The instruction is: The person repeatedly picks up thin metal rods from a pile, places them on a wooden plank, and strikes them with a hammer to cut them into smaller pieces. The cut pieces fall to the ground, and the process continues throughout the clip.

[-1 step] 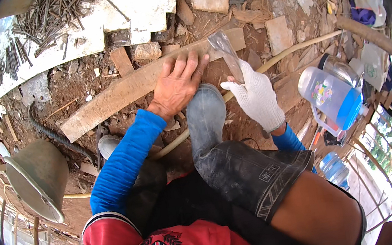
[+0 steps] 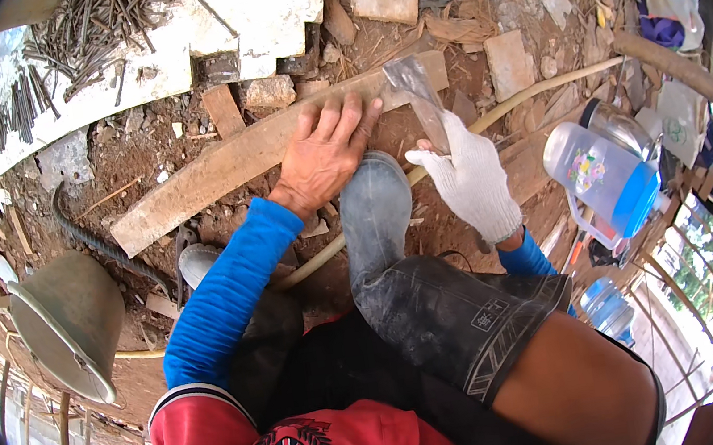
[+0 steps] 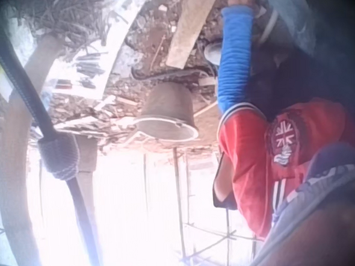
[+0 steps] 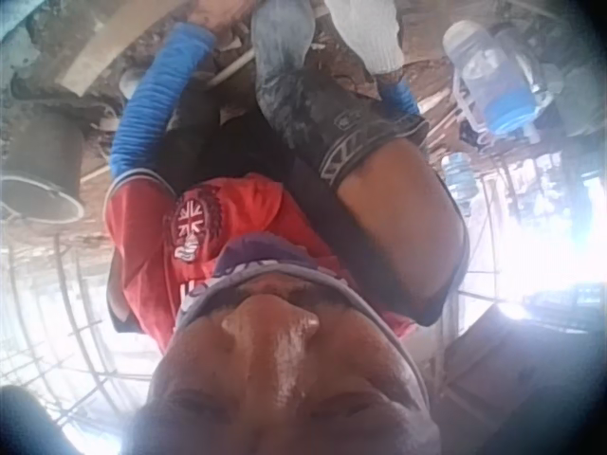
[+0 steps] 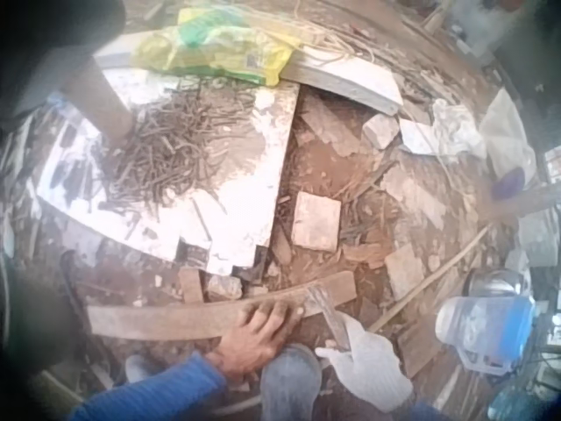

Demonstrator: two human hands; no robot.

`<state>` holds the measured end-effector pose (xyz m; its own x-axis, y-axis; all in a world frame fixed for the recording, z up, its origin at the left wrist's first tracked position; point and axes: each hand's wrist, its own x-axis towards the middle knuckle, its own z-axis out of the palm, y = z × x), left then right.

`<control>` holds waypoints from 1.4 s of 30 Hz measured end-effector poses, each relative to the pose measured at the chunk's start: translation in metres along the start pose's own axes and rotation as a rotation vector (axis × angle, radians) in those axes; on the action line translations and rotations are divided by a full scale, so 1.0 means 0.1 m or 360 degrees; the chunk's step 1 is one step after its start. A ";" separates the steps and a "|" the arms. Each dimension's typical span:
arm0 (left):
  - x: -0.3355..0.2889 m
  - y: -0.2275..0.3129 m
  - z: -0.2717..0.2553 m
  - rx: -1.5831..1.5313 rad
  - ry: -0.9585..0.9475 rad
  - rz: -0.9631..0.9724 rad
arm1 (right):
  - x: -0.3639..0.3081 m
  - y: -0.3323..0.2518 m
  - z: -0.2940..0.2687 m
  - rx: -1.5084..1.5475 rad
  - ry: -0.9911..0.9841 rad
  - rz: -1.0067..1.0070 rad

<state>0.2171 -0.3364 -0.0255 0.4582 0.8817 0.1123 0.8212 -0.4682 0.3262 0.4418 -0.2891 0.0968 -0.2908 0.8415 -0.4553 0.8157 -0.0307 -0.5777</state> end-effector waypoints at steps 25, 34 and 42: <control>-0.02 -0.04 0.00 0.0086 -0.0023 -0.0012 | -0.03 -0.08 -0.07 0.0110 0.0125 -0.0100; 0.07 -0.08 0.09 0.0110 0.0052 -0.0004 | 0.21 0.21 0.14 0.0035 0.0162 -0.0121; 0.02 -0.01 0.07 0.0061 -0.0038 -0.0053 | 0.13 0.19 0.22 -0.0446 -0.0054 0.0017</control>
<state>0.2196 -0.3352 -0.0320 0.4379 0.8955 0.0794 0.8483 -0.4409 0.2933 0.4423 -0.2902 0.0649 -0.2943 0.8232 -0.4855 0.9238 0.1148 -0.3652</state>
